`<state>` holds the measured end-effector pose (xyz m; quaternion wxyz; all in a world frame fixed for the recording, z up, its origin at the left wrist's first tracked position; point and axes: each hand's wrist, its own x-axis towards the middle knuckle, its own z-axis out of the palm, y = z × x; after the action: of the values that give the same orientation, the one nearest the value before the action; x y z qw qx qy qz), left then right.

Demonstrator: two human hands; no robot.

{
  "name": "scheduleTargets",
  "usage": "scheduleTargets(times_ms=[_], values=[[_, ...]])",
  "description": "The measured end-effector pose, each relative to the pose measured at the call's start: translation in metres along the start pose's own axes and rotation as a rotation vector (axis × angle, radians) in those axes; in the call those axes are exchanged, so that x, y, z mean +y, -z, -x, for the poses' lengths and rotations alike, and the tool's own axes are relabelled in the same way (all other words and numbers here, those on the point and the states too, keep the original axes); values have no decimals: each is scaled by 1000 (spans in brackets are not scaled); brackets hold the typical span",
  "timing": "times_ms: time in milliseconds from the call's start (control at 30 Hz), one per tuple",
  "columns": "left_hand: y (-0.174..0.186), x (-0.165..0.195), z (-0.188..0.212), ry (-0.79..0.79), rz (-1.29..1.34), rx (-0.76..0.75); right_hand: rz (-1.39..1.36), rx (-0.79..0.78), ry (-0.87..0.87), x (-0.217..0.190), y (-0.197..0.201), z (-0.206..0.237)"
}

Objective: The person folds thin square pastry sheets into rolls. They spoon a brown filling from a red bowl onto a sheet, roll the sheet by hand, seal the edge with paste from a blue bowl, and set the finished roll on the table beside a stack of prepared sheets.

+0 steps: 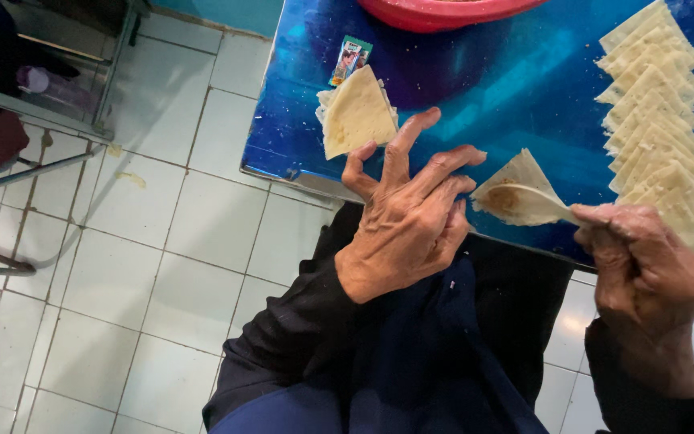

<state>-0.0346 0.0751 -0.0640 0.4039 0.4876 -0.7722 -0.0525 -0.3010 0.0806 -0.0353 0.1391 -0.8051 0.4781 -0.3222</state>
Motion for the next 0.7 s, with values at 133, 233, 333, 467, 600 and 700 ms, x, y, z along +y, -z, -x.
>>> scheduleTargets(times_ms=[133, 233, 333, 467, 600, 700], values=[[1, 0, -1, 1, 4, 1, 22, -4, -77, -5, 7, 1], [2, 1, -1, 7, 8, -9, 44, -9, -36, 0, 10, 4], [3, 3, 0, 5, -4, -7, 80, -8, -36, 13, 12, 12], [3, 3, 1, -3, 0, 7, 34, -42, -61, 39, 24, 19], [2, 8, 3, -3, -83, 40, 88, -61, 77, 62, 44, -10], [1, 16, 8, -12, -173, 71, 211, -26, 184, 81, 46, -68]])
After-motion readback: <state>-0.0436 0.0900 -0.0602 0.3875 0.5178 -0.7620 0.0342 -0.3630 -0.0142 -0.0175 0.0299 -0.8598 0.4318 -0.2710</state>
